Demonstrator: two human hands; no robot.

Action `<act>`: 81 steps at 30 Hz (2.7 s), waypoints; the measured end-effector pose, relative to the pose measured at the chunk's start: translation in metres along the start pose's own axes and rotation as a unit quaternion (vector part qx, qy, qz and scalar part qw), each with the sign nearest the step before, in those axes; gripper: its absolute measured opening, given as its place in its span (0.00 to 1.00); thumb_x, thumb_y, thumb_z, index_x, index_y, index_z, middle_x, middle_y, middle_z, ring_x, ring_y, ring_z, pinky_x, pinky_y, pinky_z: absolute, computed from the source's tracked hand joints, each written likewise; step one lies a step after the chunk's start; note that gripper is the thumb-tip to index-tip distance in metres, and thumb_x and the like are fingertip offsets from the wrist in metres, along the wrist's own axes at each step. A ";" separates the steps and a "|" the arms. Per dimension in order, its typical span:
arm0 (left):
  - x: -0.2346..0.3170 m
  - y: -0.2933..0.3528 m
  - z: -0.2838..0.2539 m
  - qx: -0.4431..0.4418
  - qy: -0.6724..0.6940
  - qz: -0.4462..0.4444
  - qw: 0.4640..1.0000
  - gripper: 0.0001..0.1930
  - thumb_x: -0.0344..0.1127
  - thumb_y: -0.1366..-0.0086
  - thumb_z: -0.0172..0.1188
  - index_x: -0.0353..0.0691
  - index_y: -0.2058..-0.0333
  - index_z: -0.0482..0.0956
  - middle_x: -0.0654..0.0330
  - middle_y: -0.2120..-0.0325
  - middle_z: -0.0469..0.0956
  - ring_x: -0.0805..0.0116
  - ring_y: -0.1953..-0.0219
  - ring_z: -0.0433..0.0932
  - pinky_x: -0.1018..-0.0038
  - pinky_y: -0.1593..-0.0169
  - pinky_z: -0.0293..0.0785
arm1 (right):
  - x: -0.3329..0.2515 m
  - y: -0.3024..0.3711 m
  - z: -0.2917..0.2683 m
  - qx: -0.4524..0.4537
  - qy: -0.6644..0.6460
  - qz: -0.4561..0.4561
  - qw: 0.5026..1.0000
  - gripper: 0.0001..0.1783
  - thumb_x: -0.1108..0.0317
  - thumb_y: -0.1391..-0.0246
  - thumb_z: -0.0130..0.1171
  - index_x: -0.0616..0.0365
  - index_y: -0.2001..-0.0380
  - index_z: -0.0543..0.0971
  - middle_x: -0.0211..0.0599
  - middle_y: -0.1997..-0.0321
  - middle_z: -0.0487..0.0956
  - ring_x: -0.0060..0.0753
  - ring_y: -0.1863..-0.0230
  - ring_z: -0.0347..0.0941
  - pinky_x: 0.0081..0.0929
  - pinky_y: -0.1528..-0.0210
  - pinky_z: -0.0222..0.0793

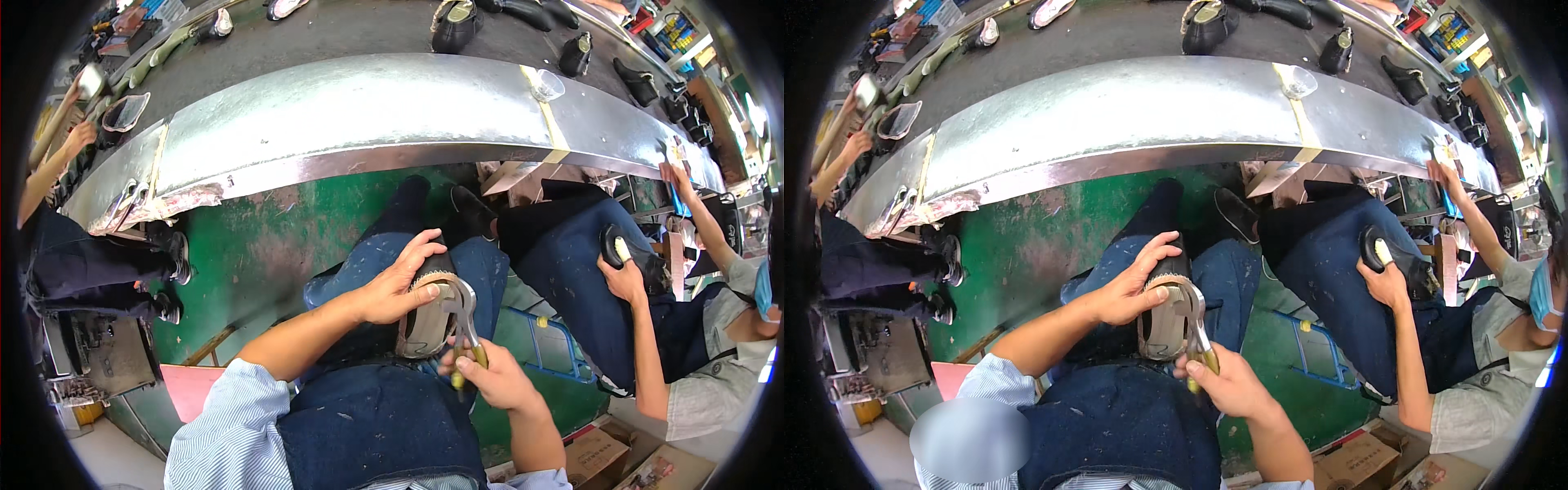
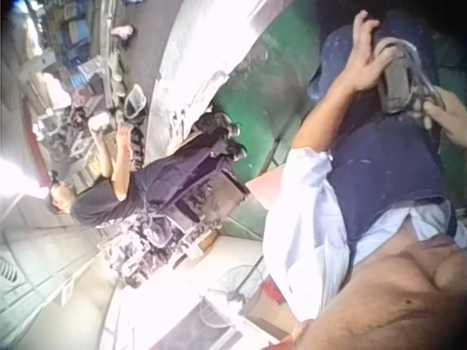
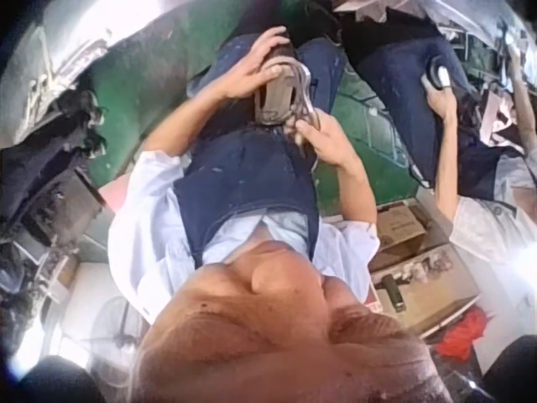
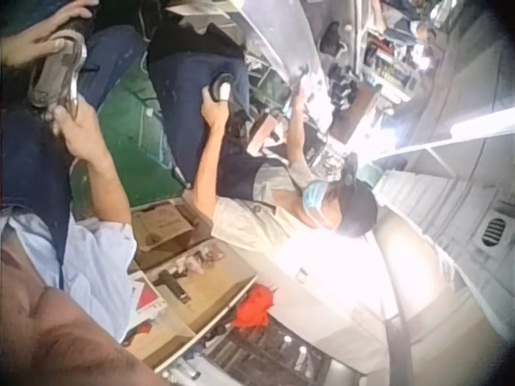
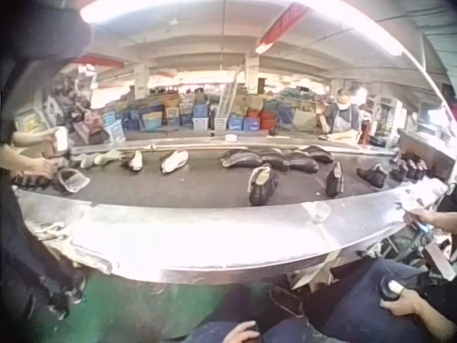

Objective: The recorder is lasting shoes by pulling the upper over the last and hammering it down at a factory workstation before placing them on a conveyor belt.

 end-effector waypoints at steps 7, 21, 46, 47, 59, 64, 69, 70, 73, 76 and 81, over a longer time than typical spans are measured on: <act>-0.019 0.002 -0.007 0.040 0.005 0.017 0.999 0.27 0.30 0.37 0.56 0.38 0.39 0.64 0.50 0.38 0.63 0.55 0.32 0.58 0.63 0.32 0.53 | 0.010 -0.034 -0.021 0.093 0.362 -0.115 0.920 0.13 0.71 0.44 0.59 0.66 0.57 0.74 0.54 0.66 0.79 0.59 0.65 0.77 0.40 0.61 0.74; -0.057 0.002 -0.019 0.148 0.052 -0.074 0.985 0.24 0.34 0.38 0.63 0.37 0.44 0.71 0.52 0.42 0.69 0.60 0.38 0.67 0.68 0.35 0.60 | -0.012 -0.023 -0.016 0.011 0.285 0.127 0.950 0.15 0.64 0.37 0.51 0.66 0.56 0.72 0.50 0.67 0.80 0.50 0.65 0.78 0.38 0.59 0.72; -0.058 0.047 0.044 0.007 0.285 -0.267 0.921 0.39 0.19 0.48 0.50 0.32 0.34 0.57 0.50 0.42 0.71 0.62 0.40 0.69 0.72 0.36 0.62 | 0.074 -0.065 -0.065 0.225 0.096 -0.033 0.969 0.18 0.75 0.54 0.59 0.63 0.56 0.73 0.31 0.66 0.77 0.22 0.67 0.72 0.24 0.61 0.70; -0.066 0.048 0.051 -0.015 0.340 -0.257 0.905 0.45 0.17 0.51 0.52 0.37 0.31 0.52 0.55 0.39 0.67 0.67 0.38 0.66 0.75 0.35 0.58 | 0.072 -0.064 -0.065 0.212 0.061 -0.040 0.975 0.20 0.79 0.54 0.56 0.64 0.54 0.73 0.30 0.62 0.78 0.21 0.64 0.73 0.22 0.59 0.70; 0.036 0.016 -0.006 -0.170 -0.245 -0.085 0.951 0.51 0.31 0.53 0.70 0.40 0.31 0.50 0.48 0.46 0.70 0.49 0.45 0.70 0.60 0.43 0.65 | 0.035 0.012 -0.088 0.222 -0.051 -0.108 0.968 0.16 0.71 0.39 0.55 0.66 0.50 0.68 0.42 0.59 0.79 0.32 0.59 0.78 0.31 0.57 0.75; -0.009 0.026 -0.008 -0.197 -0.509 0.006 0.838 0.38 0.29 0.53 0.63 0.35 0.39 0.64 0.50 0.46 0.70 0.54 0.44 0.68 0.63 0.43 0.62 | 0.026 0.033 -0.084 0.149 0.037 0.006 0.988 0.15 0.65 0.36 0.54 0.65 0.53 0.71 0.43 0.61 0.81 0.27 0.64 0.78 0.27 0.63 0.75; -0.009 0.034 -0.010 -0.177 -0.491 0.019 0.853 0.34 0.30 0.52 0.60 0.34 0.42 0.67 0.51 0.44 0.69 0.54 0.40 0.66 0.61 0.41 0.60 | 0.014 0.027 -0.048 0.008 0.143 0.088 0.986 0.13 0.66 0.38 0.56 0.63 0.55 0.75 0.31 0.69 0.80 0.21 0.74 0.74 0.23 0.68 0.72; -0.008 0.033 -0.010 -0.176 -0.490 0.014 0.854 0.33 0.30 0.51 0.60 0.34 0.42 0.67 0.51 0.43 0.69 0.53 0.40 0.65 0.61 0.40 0.59 | 0.013 0.025 -0.049 0.013 0.137 0.091 0.986 0.13 0.66 0.38 0.56 0.63 0.55 0.75 0.31 0.69 0.80 0.21 0.74 0.74 0.23 0.68 0.72; -0.018 0.036 -0.009 -0.186 -0.497 0.007 0.848 0.42 0.31 0.58 0.68 0.34 0.40 0.64 0.51 0.40 0.66 0.52 0.38 0.63 0.58 0.40 0.58 | 0.022 0.021 -0.035 -0.085 0.124 0.176 0.973 0.12 0.66 0.38 0.55 0.61 0.55 0.75 0.30 0.72 0.78 0.20 0.76 0.73 0.23 0.71 0.71; -0.019 0.035 -0.010 -0.184 -0.499 0.004 0.847 0.41 0.32 0.57 0.67 0.34 0.40 0.64 0.51 0.40 0.66 0.52 0.38 0.63 0.57 0.40 0.58 | 0.030 0.014 -0.033 -0.122 0.083 0.207 0.967 0.13 0.65 0.37 0.55 0.63 0.55 0.75 0.33 0.68 0.79 0.22 0.73 0.75 0.24 0.69 0.75; -0.019 0.039 -0.009 -0.183 -0.505 0.008 0.843 0.40 0.32 0.56 0.67 0.34 0.41 0.64 0.51 0.39 0.66 0.52 0.38 0.63 0.57 0.40 0.58 | 0.027 0.006 -0.031 -0.161 -0.042 0.298 0.940 0.20 0.62 0.37 0.56 0.67 0.49 0.72 0.43 0.54 0.78 0.34 0.56 0.77 0.34 0.59 0.80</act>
Point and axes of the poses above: each hand's wrist, its own y-axis away from the middle knuckle, its own z-axis out of the palm, x = y × z, the point moved 8 cm from there along -y, towards the middle knuckle
